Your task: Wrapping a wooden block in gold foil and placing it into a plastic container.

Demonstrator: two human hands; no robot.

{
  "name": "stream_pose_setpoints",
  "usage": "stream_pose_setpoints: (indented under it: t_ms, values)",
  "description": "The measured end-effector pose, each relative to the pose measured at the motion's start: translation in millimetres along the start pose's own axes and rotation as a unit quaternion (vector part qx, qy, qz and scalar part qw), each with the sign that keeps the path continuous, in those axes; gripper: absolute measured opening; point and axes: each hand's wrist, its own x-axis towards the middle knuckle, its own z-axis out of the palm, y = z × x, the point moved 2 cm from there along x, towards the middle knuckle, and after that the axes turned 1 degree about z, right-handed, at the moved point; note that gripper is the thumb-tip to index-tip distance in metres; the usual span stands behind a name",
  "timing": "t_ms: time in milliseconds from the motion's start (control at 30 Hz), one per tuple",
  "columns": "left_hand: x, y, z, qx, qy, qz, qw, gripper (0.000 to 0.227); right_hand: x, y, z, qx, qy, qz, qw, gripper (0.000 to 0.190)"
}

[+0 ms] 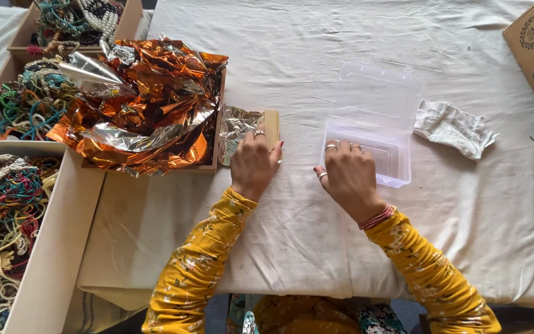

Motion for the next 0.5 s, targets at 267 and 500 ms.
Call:
stream_pose_setpoints:
  t_ms: [267,500]
  values:
    - [1.6,-2.7,-15.5,-0.065,-0.008,-0.029,0.997,0.052,35.0,-42.9,6.3,0.235,0.181,-0.25,0.922,0.095]
    - [-1.6,-24.8,-10.5,-0.077,-0.028,-0.023,0.996,0.032,78.7,-55.6,57.3,0.322,0.154,-0.248,0.901,0.101]
